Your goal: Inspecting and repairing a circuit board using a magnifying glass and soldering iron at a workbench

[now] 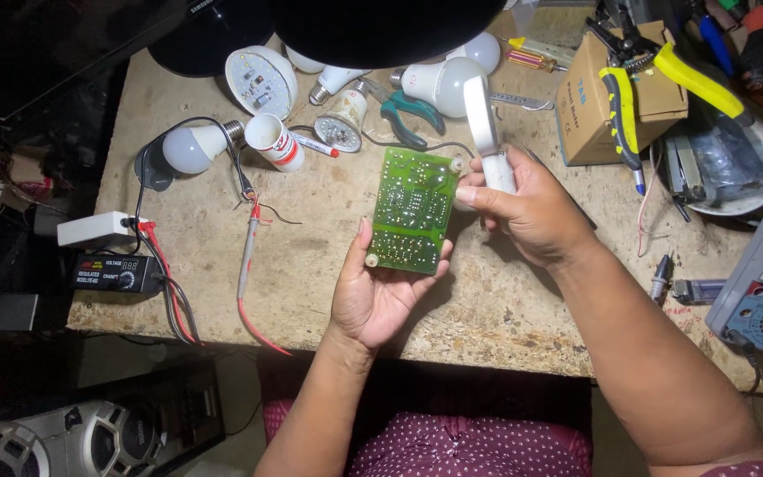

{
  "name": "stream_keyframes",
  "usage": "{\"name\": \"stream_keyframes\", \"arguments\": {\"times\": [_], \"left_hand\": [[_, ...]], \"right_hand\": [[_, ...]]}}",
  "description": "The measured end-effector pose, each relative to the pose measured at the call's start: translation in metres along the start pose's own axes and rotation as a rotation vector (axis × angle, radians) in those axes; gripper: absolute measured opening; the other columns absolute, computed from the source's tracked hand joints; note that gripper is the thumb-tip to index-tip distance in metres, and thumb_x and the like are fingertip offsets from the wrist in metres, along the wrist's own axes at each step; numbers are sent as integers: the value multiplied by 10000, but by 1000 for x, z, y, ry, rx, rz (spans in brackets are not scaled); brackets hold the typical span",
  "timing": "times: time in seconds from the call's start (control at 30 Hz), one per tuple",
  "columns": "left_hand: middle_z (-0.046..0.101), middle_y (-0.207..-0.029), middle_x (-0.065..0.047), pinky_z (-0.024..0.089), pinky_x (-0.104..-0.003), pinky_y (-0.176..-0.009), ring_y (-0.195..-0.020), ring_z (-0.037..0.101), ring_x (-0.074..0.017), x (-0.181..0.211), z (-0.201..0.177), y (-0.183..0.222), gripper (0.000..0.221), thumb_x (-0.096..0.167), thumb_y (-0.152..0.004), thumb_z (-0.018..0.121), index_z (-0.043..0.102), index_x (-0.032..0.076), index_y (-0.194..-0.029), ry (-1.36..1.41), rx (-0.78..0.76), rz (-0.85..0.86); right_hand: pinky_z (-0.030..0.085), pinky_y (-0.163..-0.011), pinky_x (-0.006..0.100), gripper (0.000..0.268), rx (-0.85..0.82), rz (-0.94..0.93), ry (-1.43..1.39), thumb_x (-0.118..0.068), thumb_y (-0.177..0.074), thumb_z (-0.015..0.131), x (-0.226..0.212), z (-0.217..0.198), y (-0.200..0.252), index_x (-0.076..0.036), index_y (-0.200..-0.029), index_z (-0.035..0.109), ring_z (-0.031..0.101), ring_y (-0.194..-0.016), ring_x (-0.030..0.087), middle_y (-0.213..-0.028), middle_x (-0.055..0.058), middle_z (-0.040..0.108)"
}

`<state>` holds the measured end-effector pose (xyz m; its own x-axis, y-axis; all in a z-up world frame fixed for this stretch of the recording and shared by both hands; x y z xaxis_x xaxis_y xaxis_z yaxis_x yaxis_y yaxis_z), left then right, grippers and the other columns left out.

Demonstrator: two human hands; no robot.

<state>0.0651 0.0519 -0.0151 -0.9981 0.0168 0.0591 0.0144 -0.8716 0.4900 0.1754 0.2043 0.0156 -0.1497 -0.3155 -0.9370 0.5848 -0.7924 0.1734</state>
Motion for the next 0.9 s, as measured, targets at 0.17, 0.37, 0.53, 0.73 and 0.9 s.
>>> {"name": "stream_keyframes", "arguments": {"times": [0.17, 0.37, 0.53, 0.73, 0.9], "left_hand": [[676, -1274, -250, 542, -620, -994, -1173, 640, -468, 1, -2, 1, 480, 446, -965, 647, 655, 53, -1241, -146, 55, 19], [682, -1267, -192, 547, -568, -1024, -1167, 657, -406, 11, -18, -3, 444, 431, -975, 616, 631, 92, -1261, -381, 151, 88], [671, -1255, -214, 567, -544, -1021, -1143, 664, -386, 16, -32, -11, 446, 361, -982, 618, 634, 36, -1287, -424, 109, 127], [678, -1251, -191, 580, -513, -1010, -1121, 678, -348, 16, -33, -6, 438, 339, -987, 613, 639, 27, -1293, -450, 126, 171], [636, -1283, -196, 611, -441, -960, -1101, 684, -325, 16, -22, 6, 475, 282, -1030, 522, 541, 40, -1438, -564, 80, 214]], "right_hand": [[479, -427, 178, 411, 23, -25, 8, -23, -799, 841, 5, -7, -5, -66, -1111, 577, 553, -533, 44, -854, 47, 700], [466, -408, 200, 439, 64, 9, 30, -6, -777, 847, 14, -14, -9, -56, -1120, 578, 534, -486, 61, -821, 74, 706], [474, -428, 190, 438, 68, 7, 72, 6, -780, 841, 9, -11, -6, -56, -1123, 577, 559, -522, 55, -829, 67, 711], [484, -447, 170, 453, 60, -14, 91, 8, -777, 843, 8, -11, -4, -71, -1127, 567, 591, -560, 54, -841, 71, 722], [484, -445, 168, 447, 60, -30, 140, 22, -783, 831, 4, -9, -3, -62, -1128, 560, 593, -560, 56, -832, 83, 724]]}}
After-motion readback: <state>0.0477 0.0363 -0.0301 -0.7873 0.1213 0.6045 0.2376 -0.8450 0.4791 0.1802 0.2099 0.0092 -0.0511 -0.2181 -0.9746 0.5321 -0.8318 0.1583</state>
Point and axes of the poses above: each hand's wrist, its own y-axis away from the middle knuckle, its own z-axis out of the palm, x = y × z, the point moved 7 cm from there along -y, towards the middle knuckle
